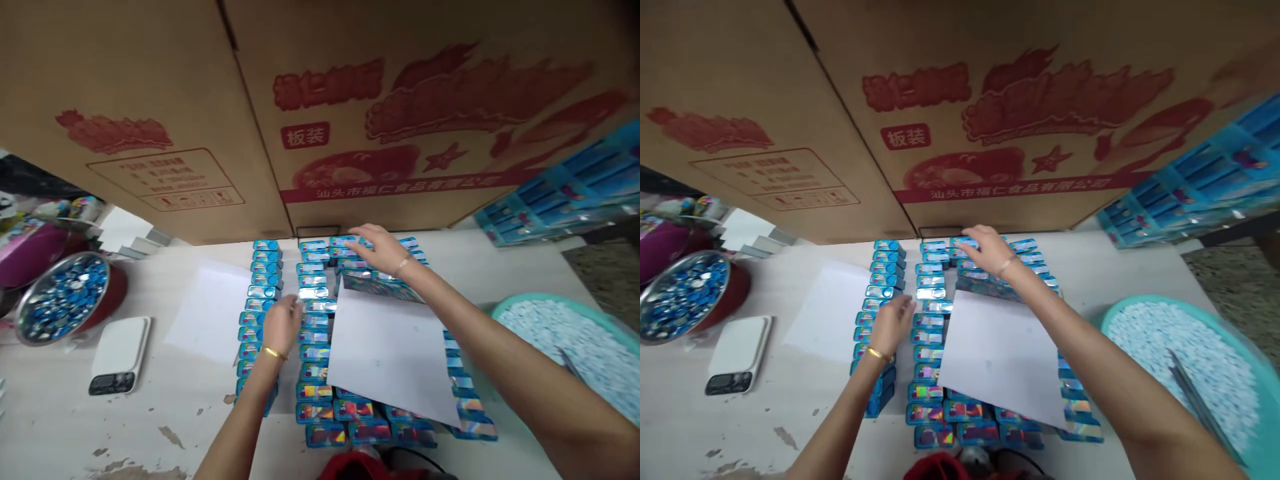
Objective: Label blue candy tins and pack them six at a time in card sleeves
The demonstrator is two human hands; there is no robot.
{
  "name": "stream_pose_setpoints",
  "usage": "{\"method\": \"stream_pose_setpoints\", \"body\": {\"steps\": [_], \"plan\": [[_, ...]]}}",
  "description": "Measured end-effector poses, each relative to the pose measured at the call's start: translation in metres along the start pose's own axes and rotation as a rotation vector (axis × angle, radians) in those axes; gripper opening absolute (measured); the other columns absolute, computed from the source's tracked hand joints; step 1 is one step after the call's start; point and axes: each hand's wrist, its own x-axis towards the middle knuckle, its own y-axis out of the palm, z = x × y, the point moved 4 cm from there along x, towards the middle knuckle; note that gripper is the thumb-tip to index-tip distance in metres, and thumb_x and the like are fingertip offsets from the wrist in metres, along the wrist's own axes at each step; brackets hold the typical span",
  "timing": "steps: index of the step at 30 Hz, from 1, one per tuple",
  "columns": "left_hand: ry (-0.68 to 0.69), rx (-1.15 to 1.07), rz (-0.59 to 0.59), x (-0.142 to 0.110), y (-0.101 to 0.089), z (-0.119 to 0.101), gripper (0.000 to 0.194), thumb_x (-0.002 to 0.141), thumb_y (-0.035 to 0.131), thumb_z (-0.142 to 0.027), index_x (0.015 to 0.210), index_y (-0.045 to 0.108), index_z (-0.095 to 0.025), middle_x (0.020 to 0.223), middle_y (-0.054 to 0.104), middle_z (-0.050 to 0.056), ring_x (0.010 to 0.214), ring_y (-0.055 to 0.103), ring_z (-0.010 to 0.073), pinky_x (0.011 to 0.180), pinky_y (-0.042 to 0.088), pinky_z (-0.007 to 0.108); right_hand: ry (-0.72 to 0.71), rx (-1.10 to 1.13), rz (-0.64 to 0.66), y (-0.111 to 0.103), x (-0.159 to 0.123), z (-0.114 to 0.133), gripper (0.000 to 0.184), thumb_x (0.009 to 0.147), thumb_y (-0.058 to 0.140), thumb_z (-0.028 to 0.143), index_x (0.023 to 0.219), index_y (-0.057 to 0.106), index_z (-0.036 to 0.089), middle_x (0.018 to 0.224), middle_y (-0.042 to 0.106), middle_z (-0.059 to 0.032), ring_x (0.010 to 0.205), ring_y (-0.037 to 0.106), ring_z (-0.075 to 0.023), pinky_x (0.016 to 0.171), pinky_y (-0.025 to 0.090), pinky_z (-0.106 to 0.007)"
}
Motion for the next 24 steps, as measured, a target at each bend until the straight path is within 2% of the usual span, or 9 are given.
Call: {"method": "stream_pose_setpoints", "body": {"steps": [2, 4, 7, 10, 12, 14, 17, 20, 24], "plan": [[0.168, -0.077, -0.084, 0.030, -0.002, -0.042, 0.024, 0.090, 0.047, -0.028, 0.104, 0.062, -0.016, 0.095, 0.068, 0.008, 0.082, 0.063, 0.0177, 0.077, 0.048, 0.029, 0.125, -0.067, -0.180, -0.020, -0.053, -0.034, 0.047, 0.094, 0.036, 0.047, 0.123, 0.057, 0.016, 0.110, 0.061, -0.0141, 0.107, 0.053, -0.0287, 0.095, 0.039, -0.043], [0.369, -0.085, -0.004, 0.058, 0.016, -0.091, 0.024, 0.090, 0.049, -0.028, 0.107, 0.061, -0.016, 0.100, 0.066, 0.008, 0.090, 0.061, 0.0175, 0.083, 0.047, 0.029, 0.204, -0.146, -0.268, -0.024, -0.108, -0.058, 0.050, 0.092, 0.040, 0.049, 0.129, 0.051, 0.017, 0.116, 0.058, -0.0156, 0.111, 0.049, -0.0302, 0.096, 0.038, -0.046], [0.575, 0.110, 0.176, 0.083, 0.061, -0.150, 0.036, 0.085, 0.058, -0.038, 0.115, 0.059, -0.017, 0.117, 0.060, 0.011, 0.110, 0.054, 0.0252, 0.094, 0.042, 0.039, 0.200, -0.249, -0.222, -0.004, -0.174, -0.073, 0.060, 0.092, 0.040, 0.050, 0.141, 0.036, 0.016, 0.132, 0.048, -0.0173, 0.126, 0.039, -0.0302, 0.101, 0.036, -0.047], [0.639, 0.336, 0.280, 0.083, 0.097, -0.174, 0.041, 0.075, 0.069, -0.042, 0.105, 0.063, -0.015, 0.127, 0.052, 0.015, 0.118, 0.046, 0.0335, 0.095, 0.038, 0.048, 0.214, -0.304, -0.175, 0.013, -0.208, -0.072, 0.068, 0.092, 0.037, 0.051, 0.148, 0.021, 0.015, 0.148, 0.030, -0.0176, 0.138, 0.022, -0.0319, 0.105, 0.030, -0.050], [0.648, 0.393, 0.290, 0.074, 0.101, -0.176, 0.026, 0.079, 0.067, -0.033, 0.096, 0.064, -0.014, 0.120, 0.056, 0.014, 0.115, 0.048, 0.0318, 0.093, 0.038, 0.045, 0.250, -0.306, -0.168, 0.014, -0.211, -0.069, 0.069, 0.092, 0.035, 0.050, 0.149, 0.016, 0.016, 0.151, 0.025, -0.0164, 0.140, 0.015, -0.0326, 0.107, 0.026, -0.054], [0.594, 0.375, 0.303, 0.062, 0.088, -0.169, 0.014, 0.086, 0.057, -0.026, 0.093, 0.063, -0.015, 0.103, 0.063, 0.011, 0.102, 0.055, 0.0265, 0.087, 0.040, 0.039, 0.257, -0.275, -0.170, 0.009, -0.201, -0.062, 0.063, 0.094, 0.032, 0.047, 0.148, 0.020, 0.018, 0.148, 0.032, -0.0150, 0.140, 0.017, -0.0327, 0.108, 0.021, -0.056], [0.453, 0.245, 0.403, 0.045, 0.054, -0.144, 0.016, 0.089, 0.049, -0.026, 0.096, 0.061, -0.018, 0.080, 0.064, 0.004, 0.078, 0.060, 0.0196, 0.071, 0.042, 0.029, 0.172, -0.130, -0.139, 0.002, -0.171, -0.045, 0.045, 0.096, 0.031, 0.039, 0.135, 0.044, 0.020, 0.123, 0.057, -0.0124, 0.123, 0.042, -0.0292, 0.105, 0.026, -0.051], [0.374, 0.091, 0.440, 0.031, 0.025, -0.112, 0.019, 0.088, 0.050, -0.029, 0.103, 0.060, -0.021, 0.081, 0.066, 0.000, 0.074, 0.060, 0.0164, 0.065, 0.042, 0.025, 0.064, 0.057, -0.035, 0.009, -0.136, -0.023, 0.035, 0.098, 0.031, 0.035, 0.107, 0.061, 0.020, 0.098, 0.063, -0.0080, 0.096, 0.053, -0.0225, 0.087, 0.037, -0.038], [0.361, 0.151, 0.296, 0.023, 0.024, -0.076, 0.023, 0.090, 0.049, -0.027, 0.108, 0.060, -0.020, 0.093, 0.066, 0.004, 0.085, 0.061, 0.0186, 0.074, 0.043, 0.028, 0.003, 0.131, 0.080, 0.037, -0.103, 0.002, 0.030, 0.097, 0.034, 0.032, 0.089, 0.061, 0.021, 0.090, 0.063, -0.0052, 0.089, 0.051, -0.0212, 0.077, 0.034, -0.034]]}}
